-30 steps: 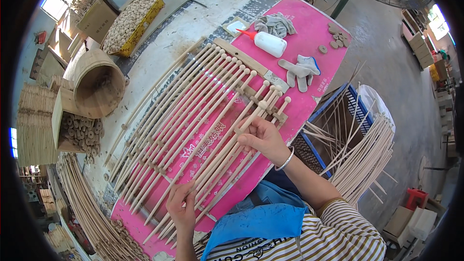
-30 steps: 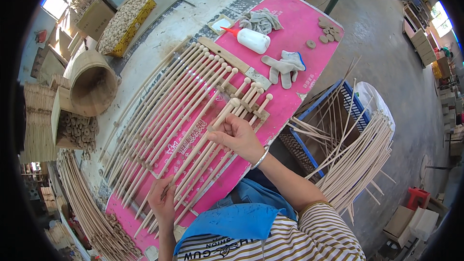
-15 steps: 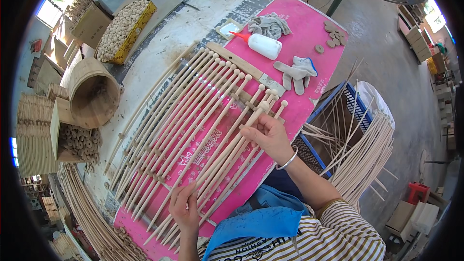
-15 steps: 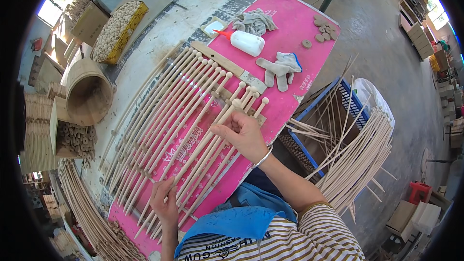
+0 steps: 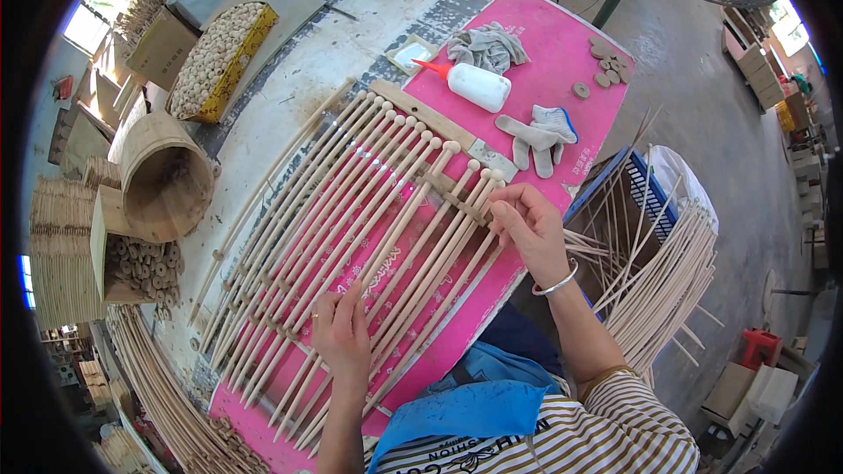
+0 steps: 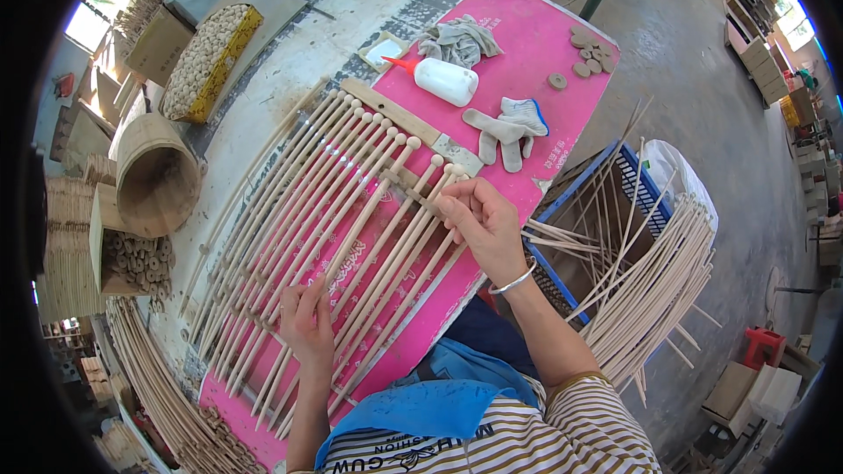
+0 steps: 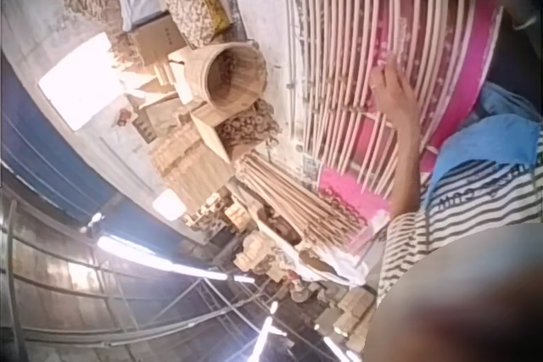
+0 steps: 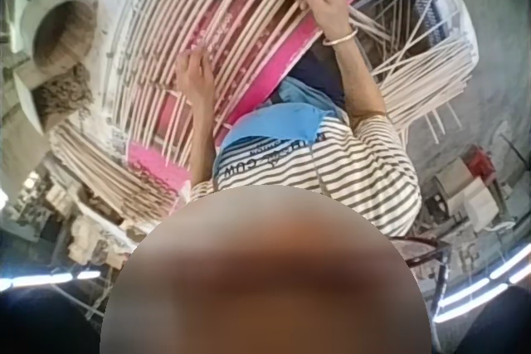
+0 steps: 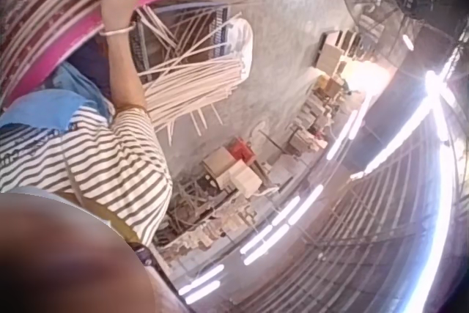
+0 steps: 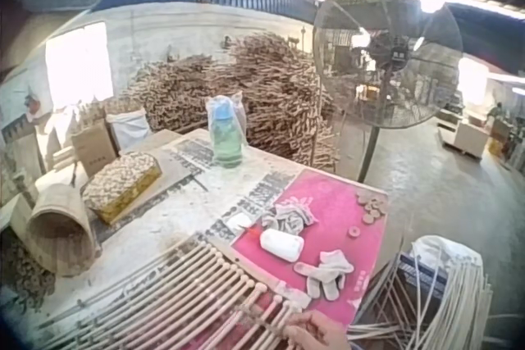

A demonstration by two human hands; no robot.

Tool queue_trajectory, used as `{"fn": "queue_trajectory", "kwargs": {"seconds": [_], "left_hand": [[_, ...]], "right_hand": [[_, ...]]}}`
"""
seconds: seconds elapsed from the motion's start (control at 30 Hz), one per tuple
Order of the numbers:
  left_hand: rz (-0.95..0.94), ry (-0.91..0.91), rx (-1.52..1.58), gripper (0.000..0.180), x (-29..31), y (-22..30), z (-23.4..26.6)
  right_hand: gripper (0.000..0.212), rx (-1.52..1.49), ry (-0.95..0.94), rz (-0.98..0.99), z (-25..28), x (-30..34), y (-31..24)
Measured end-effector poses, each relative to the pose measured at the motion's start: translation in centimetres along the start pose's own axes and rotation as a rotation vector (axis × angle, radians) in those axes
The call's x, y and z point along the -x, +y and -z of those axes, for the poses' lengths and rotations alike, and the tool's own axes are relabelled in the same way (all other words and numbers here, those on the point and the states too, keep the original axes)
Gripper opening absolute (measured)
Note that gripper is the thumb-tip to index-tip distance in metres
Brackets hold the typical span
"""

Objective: Glue wooden dowels onto a base frame to assemble a lattice-like wooden product.

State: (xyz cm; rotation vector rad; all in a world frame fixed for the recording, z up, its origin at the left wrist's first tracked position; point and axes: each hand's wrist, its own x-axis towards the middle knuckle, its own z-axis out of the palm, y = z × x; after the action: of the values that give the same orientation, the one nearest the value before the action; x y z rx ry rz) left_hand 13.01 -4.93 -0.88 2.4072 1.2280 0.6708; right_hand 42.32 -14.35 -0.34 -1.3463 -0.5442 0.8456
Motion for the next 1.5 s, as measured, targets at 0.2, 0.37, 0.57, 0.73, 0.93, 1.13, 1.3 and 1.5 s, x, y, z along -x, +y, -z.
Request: {"fn": "queue_trajectory", "kwargs": {"seconds": [0.2,0.37,0.57,0.73,0.93,1.13,1.3,1.5], "left_hand": [[-0.047,-0.009,-0.082,0.029,0.1,-0.7,-1.1],[-0.042,-0.026,-0.112,0.030,0.1,-0.9,-1.3],[-0.074,-0.028,-0.063,0.033,-0.8,-1.3,0.1],[-0.077,-0.037,-0.040,0.034,-1.3,-2.1,0.0],[-0.074,-0.071,-0.012,0.034,-1.8,-2.1,-1.0],[-0.101,-0.081,0.013,0.033,-2.4,-2.2,-1.3],[-0.078,-0.109,0.007,0.033,-2.6,-2.3,-1.2],[-0.124,-0.070,0.025,0.035,-2.9,-2.5,-0.4]], "right_hand": [[0.021,-0.004,-0.024,-0.012,0.1,0.4,0.3],[0.021,-0.011,-0.065,-0.026,0.0,0.4,0.1],[0.021,0.007,-0.089,-0.039,0.0,0.8,0.2],[0.023,0.034,-0.098,-0.039,0.1,1.0,0.3],[0.024,0.046,-0.110,-0.034,0.1,1.2,0.0],[0.023,0.063,-0.111,-0.044,0.0,1.1,0.2],[0.022,0.074,-0.137,-0.027,-0.3,1.0,0.3],[0.021,0.060,-0.136,-0.032,-0.3,1.1,0.2]]}}
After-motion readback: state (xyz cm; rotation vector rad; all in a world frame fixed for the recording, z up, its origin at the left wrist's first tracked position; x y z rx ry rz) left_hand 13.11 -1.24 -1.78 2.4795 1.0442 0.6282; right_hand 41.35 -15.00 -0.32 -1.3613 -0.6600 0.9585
